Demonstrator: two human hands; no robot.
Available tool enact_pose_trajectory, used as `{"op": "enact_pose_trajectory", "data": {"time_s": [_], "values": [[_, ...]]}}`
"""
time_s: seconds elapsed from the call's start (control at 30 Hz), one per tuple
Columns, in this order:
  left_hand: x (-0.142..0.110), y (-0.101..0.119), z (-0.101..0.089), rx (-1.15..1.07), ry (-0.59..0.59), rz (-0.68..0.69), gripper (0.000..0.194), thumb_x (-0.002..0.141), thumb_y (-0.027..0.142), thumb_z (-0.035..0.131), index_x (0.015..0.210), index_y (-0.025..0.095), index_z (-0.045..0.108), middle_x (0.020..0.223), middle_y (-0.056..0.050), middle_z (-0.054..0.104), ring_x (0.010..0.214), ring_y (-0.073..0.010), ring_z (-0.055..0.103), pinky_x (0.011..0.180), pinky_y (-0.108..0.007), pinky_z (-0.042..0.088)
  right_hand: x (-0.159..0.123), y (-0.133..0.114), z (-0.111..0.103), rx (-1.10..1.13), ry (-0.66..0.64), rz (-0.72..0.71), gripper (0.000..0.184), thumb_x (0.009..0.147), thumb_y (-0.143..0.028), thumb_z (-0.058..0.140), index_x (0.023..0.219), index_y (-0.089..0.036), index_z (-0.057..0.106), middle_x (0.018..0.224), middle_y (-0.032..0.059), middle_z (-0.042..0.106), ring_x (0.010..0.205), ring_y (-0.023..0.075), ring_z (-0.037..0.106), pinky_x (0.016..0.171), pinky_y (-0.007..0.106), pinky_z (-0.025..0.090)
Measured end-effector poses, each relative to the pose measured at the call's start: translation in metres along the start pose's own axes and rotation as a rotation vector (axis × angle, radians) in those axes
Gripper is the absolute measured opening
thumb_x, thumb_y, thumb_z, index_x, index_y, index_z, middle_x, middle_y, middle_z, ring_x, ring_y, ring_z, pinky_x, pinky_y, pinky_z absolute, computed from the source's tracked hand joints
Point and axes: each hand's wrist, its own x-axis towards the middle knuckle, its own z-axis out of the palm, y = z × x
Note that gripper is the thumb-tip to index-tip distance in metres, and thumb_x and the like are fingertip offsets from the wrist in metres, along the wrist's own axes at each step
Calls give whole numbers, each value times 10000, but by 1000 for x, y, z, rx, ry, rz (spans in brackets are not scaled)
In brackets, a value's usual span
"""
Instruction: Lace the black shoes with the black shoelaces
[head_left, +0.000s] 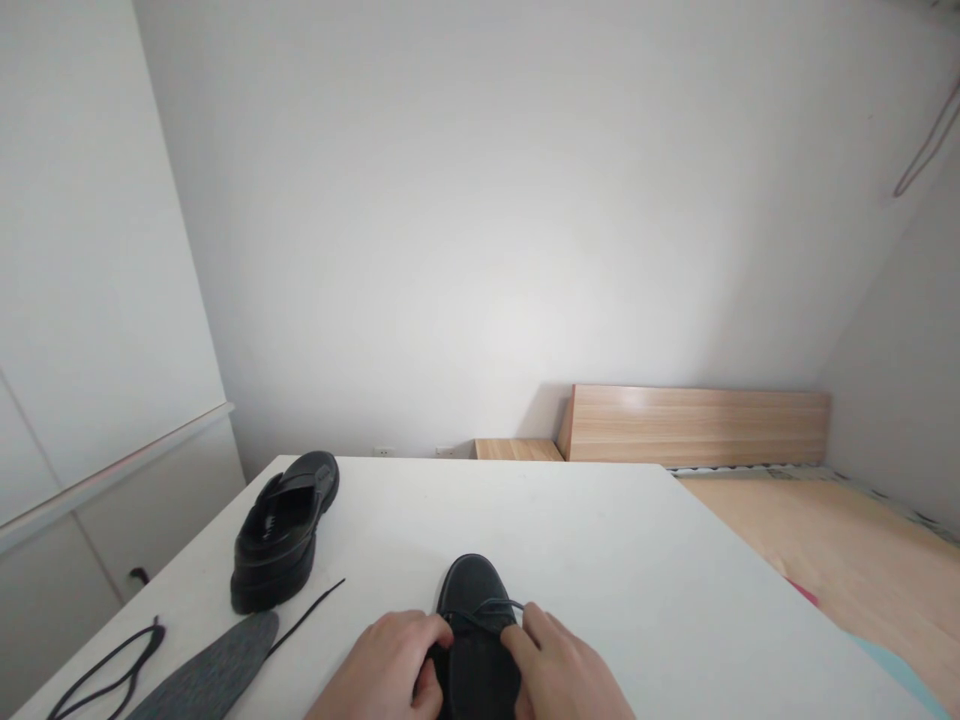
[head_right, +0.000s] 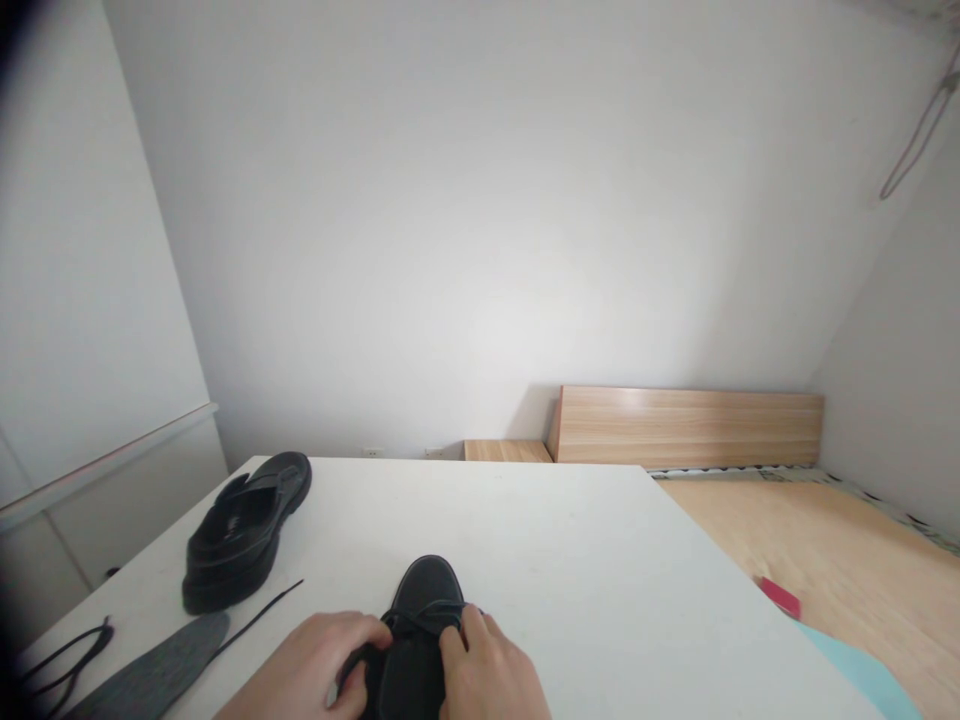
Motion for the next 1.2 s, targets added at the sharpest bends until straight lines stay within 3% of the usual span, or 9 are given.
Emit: {"op": "enact_pose_trajectory", "data": {"time_s": [0.17, 0.4, 0.6, 0.77, 0.9, 1.0, 1.1, 1.2], "values": [[14, 6, -2, 59, -188, -150, 314, 771, 48, 517, 949, 191, 733, 977, -81, 783, 961, -282, 723, 863, -370, 542, 1, 1, -1, 40, 28, -11, 358, 777, 53, 528, 911, -216, 721, 913, 46, 723, 822, 206, 728, 681, 231, 543], [23, 22, -11, 135, -254, -139, 345, 792, -13, 432, 942, 146, 700, 939, -135, 752, 918, -317, 718, 820, -430, 547, -3, 6, 1, 0, 116, -44, 307, 774, 50, 615, 840, -236, 706, 853, -1, 708, 741, 168, 714, 601, 223, 484], [14, 18, -10, 86, -154, -107, 279, 818, 1, 448, 872, 180, 655, 1070, -95, 636, 998, -256, 643, 837, -363, 518, -2, 6, 15, -109, 279, -102, 285, 688, 5, 768, 754, -258, 685, 797, -25, 687, 686, 177, 682, 534, 277, 426], [15, 5, 0, -11, -123, -4, 254, 790, -24, 447, 832, 172, 603, 1052, -73, 602, 1003, -233, 572, 876, -359, 477, 3, 5, 20, -148, 465, -133, 286, 562, -97, 887, 577, -239, 639, 690, 3, 655, 616, 207, 591, 498, 324, 361], [19, 1, -2, 7, -118, 148, 275, 751, -49, 457, 834, 173, 597, 1074, -67, 614, 1027, -248, 530, 884, -371, 456, 11, 4, 11, -76, 539, -447, 288, 689, -267, 900, 596, -213, 634, 954, -3, 733, 790, 200, 598, 613, 325, 420], [20, 4, -6, -11, -157, 251, 237, 839, -12, 456, 851, 183, 590, 1003, -55, 646, 999, -245, 539, 881, -367, 449, 16, 3, 14, -5, 565, -616, 284, 771, -308, 858, 650, -194, 627, 939, -44, 742, 786, 165, 577, 679, 321, 424], [17, 8, -9, -109, -124, 217, 211, 924, 55, 416, 876, 194, 567, 928, -40, 639, 920, -219, 574, 821, -332, 458, 18, 4, 17, 44, 522, -632, 250, 853, -292, 791, 702, -197, 616, 864, -61, 743, 786, 160, 589, 731, 328, 415], [16, 15, -19, -222, -28, 148, 198, 980, 149, 367, 900, 206, 539, 882, -26, 624, 830, -193, 593, 748, -297, 463, 15, 5, 0, 229, 423, -566, 188, 933, -188, 687, 759, -215, 621, 856, -58, 742, 812, 154, 615, 731, 305, 420]]}}
